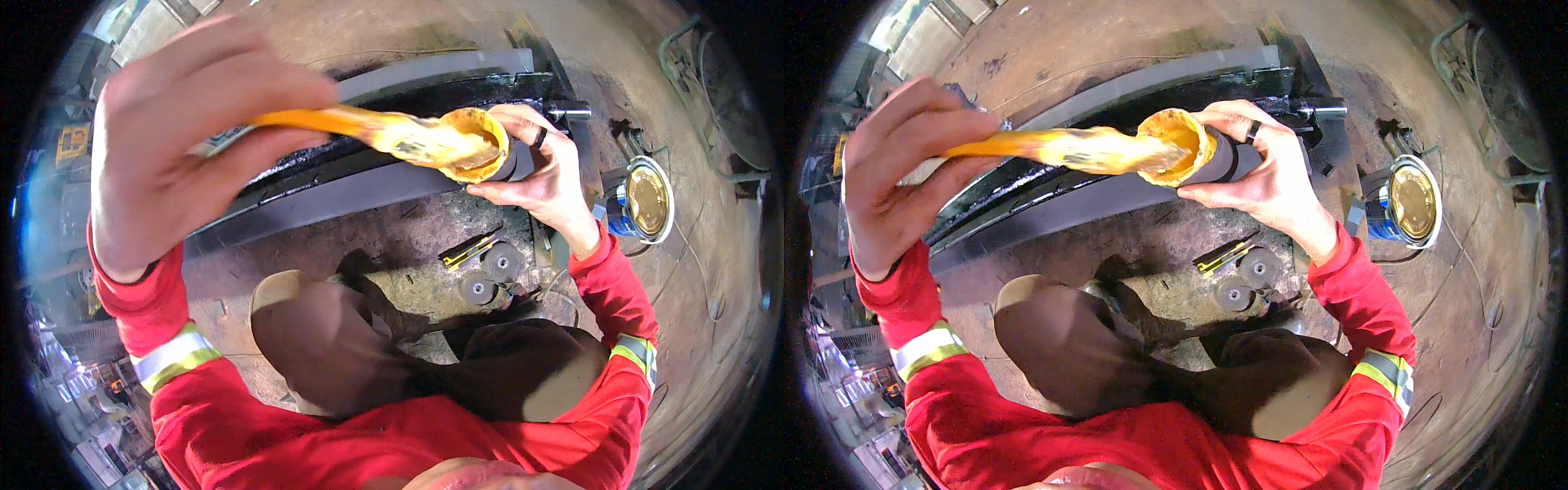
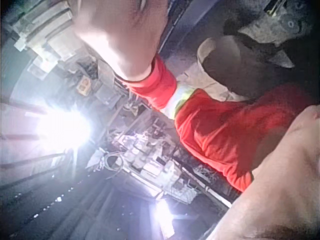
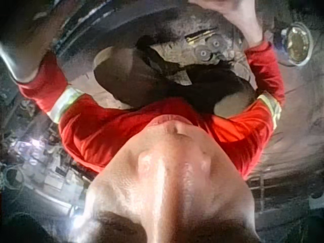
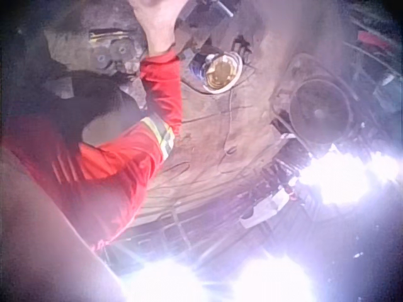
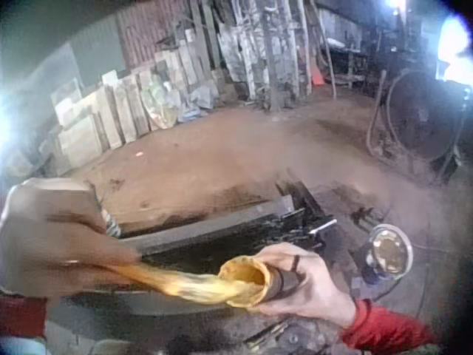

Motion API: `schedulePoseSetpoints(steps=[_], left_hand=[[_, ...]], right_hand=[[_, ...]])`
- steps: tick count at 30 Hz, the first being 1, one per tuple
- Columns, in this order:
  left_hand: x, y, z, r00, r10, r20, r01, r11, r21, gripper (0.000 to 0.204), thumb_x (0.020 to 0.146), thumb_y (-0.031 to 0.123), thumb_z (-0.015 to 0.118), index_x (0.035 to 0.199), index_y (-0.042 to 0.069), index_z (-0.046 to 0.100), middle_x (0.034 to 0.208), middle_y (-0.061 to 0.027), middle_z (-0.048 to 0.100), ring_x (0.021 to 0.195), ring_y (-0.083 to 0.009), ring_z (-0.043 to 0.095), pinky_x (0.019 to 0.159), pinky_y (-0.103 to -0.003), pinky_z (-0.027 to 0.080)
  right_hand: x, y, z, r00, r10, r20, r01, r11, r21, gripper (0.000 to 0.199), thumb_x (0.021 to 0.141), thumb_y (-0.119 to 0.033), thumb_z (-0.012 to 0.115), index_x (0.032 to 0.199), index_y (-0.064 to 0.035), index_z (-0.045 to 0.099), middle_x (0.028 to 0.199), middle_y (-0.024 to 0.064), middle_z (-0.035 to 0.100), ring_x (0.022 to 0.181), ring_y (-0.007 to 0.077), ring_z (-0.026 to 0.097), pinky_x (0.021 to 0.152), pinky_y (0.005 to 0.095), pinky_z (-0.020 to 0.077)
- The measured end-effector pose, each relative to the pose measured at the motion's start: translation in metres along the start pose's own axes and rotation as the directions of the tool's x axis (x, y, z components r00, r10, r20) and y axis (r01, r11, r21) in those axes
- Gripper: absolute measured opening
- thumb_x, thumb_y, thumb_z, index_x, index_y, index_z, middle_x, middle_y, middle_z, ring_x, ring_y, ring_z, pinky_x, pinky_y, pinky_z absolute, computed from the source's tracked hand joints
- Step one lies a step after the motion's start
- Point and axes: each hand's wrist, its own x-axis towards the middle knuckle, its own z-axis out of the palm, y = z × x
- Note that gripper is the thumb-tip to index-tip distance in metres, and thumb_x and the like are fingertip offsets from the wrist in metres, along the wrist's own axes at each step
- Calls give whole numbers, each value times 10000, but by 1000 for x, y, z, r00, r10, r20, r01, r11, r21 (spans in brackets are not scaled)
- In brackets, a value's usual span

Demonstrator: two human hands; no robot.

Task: The person kneels on the floor and uses a yellow paintbrush to apply a yellow substance from a small cup onto a long, dark metal beam. They repeatedly dip the brush into the cup and spread the substance along the beam's surface.

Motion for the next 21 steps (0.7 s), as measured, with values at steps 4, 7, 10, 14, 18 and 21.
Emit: schedulePoseSetpoints(steps=[4,7,10,14,18,21], left_hand=[[30,10,21,971,206,124,-230,945,232,190,671,88,750,842,49,676,732,-50,571,643,-222,561,537,-316,431],[35,23,44,966,223,132,-258,884,389,143,679,137,718,790,77,652,716,-19,536,663,-205,536,536,-327,425],[20,25,72,982,187,42,-188,896,401,134,681,170,686,774,96,623,709,-4,494,705,-190,511,603,-329,435],[12,27,98,993,117,16,-116,943,311,123,727,160,678,770,90,587,704,-25,479,701,-210,512,635,-354,434],[3,-11,97,999,-42,33,42,999,21,203,754,162,742,850,47,605,773,-84,576,743,-275,576,665,-368,449],[-17,-29,95,952,-276,133,301,927,-224,204,796,145,742,918,28,628,837,-75,629,784,-219,612,725,-327,463]], right_hand=[[-2,-1,3,1000,-4,-1,4,1000,-10,616,535,-139,909,1094,-19,681,1044,109,661,985,227,637,909,339,485],[-3,2,9,999,-44,18,45,999,-18,617,530,-133,907,1094,-22,682,1032,109,666,973,231,640,908,342,490],[-1,-3,19,999,-16,44,16,1000,-9,596,539,-130,905,1083,-24,685,1034,103,666,974,236,638,904,340,494],[-5,0,21,999,32,33,-29,996,-80,587,543,-140,908,1076,-29,687,1042,95,663,985,231,633,907,339,492],[-7,3,21,997,77,30,-72,989,-130,598,549,-157,907,1083,-11,681,1048,104,657,998,229,632,922,338,485],[-5,-1,21,989,142,43,-136,983,-128,607,559,-156,900,1095,12,671,1057,111,649,995,235,632,918,336,483]])
